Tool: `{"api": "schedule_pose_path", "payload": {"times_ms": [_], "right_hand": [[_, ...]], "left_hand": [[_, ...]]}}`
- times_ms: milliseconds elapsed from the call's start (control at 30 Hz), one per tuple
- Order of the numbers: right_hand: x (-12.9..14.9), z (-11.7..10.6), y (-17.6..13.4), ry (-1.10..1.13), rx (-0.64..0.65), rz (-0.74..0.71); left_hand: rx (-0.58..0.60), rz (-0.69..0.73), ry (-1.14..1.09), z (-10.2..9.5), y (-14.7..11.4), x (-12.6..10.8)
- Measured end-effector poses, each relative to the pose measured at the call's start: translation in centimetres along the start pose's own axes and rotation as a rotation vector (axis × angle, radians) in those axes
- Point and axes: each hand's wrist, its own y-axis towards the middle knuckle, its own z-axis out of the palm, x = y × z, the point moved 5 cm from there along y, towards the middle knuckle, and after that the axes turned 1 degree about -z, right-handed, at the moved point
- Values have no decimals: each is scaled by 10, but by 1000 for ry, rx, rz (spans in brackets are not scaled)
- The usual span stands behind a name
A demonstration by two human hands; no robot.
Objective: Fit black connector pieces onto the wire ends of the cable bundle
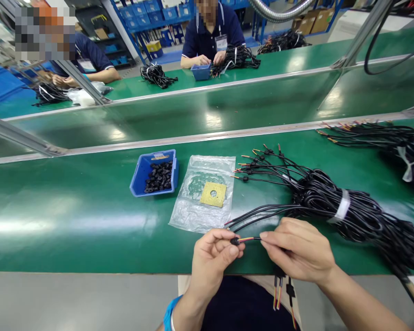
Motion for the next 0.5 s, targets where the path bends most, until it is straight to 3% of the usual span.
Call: {"api": "schedule_pose_path", "payload": {"times_ms": [500], "right_hand": [[0, 1, -1, 11, 39, -9]], "left_hand": [[-41, 15, 5, -3, 0, 0]]}}
